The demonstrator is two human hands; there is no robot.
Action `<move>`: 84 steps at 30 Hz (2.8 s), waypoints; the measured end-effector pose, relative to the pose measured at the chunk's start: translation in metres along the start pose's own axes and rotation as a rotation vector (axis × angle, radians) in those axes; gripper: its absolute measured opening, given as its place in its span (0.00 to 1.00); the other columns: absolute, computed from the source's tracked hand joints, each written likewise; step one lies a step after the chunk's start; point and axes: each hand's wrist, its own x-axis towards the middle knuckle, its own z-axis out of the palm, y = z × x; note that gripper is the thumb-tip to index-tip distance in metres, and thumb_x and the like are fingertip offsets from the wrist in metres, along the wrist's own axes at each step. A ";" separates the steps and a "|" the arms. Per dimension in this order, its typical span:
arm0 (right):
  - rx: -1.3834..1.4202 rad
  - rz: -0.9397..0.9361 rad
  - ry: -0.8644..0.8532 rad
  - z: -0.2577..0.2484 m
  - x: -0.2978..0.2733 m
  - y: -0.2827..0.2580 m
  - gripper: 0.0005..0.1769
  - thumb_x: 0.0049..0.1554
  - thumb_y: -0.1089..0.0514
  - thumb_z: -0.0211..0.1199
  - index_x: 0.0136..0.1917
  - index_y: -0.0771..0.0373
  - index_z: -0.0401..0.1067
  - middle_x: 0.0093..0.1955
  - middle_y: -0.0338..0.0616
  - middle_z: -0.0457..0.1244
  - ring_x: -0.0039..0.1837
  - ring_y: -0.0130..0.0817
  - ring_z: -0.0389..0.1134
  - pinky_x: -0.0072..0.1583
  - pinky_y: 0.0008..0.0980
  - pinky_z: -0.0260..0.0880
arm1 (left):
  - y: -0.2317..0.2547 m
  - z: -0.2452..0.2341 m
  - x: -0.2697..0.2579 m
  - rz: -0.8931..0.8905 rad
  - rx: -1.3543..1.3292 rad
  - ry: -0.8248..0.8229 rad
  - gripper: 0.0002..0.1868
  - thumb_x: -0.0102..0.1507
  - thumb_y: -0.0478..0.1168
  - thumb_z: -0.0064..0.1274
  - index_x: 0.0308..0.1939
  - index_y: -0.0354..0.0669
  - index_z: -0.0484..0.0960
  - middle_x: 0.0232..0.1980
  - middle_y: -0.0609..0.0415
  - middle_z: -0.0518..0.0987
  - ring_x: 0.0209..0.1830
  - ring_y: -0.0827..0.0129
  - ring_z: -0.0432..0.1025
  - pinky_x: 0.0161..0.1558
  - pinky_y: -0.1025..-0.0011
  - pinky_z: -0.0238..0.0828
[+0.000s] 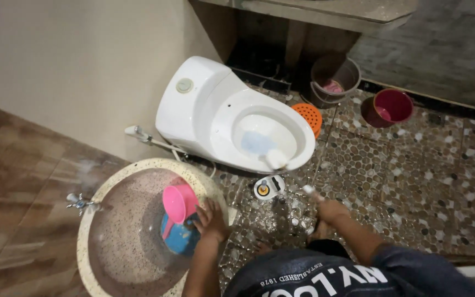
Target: The person cleans a white toilet bowl using a toilet brush and water from a pink scoop. They repeatedly scoop water from a large stone basin and pour it into the toilet while scrubbing the interior surfaces.
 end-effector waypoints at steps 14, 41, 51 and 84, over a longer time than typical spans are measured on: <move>0.105 0.015 0.005 -0.018 0.005 -0.024 0.34 0.67 0.44 0.25 0.85 0.43 0.42 0.71 0.61 0.65 0.75 0.56 0.64 0.75 0.53 0.63 | -0.003 -0.024 -0.017 0.016 -0.301 -0.127 0.42 0.69 0.41 0.49 0.82 0.71 0.46 0.83 0.58 0.10 0.83 0.46 0.11 0.79 0.39 0.22; -0.070 -0.161 0.029 0.024 0.112 -0.023 0.38 0.64 0.55 0.43 0.85 0.48 0.40 0.67 0.62 0.66 0.71 0.58 0.66 0.70 0.58 0.67 | -0.011 -0.012 -0.015 -0.053 -0.479 -0.135 0.33 0.74 0.65 0.18 0.83 0.72 0.35 0.83 0.70 0.13 0.84 0.57 0.13 0.79 0.50 0.15; -0.044 0.120 0.191 0.020 0.091 0.058 0.42 0.62 0.55 0.49 0.86 0.51 0.41 0.59 0.63 0.71 0.63 0.57 0.73 0.64 0.54 0.74 | 0.007 -0.062 -0.064 -0.070 -0.542 -0.165 0.34 0.72 0.66 0.25 0.82 0.77 0.41 0.83 0.64 0.11 0.85 0.62 0.13 0.81 0.57 0.16; -0.126 -0.078 0.108 0.023 0.063 0.037 0.20 0.60 0.53 0.51 0.54 0.60 0.81 0.50 0.52 0.73 0.58 0.47 0.76 0.61 0.48 0.75 | -0.003 -0.029 -0.017 0.004 -0.266 -0.164 0.41 0.71 0.31 0.43 0.82 0.73 0.50 0.81 0.60 0.05 0.83 0.46 0.10 0.79 0.45 0.26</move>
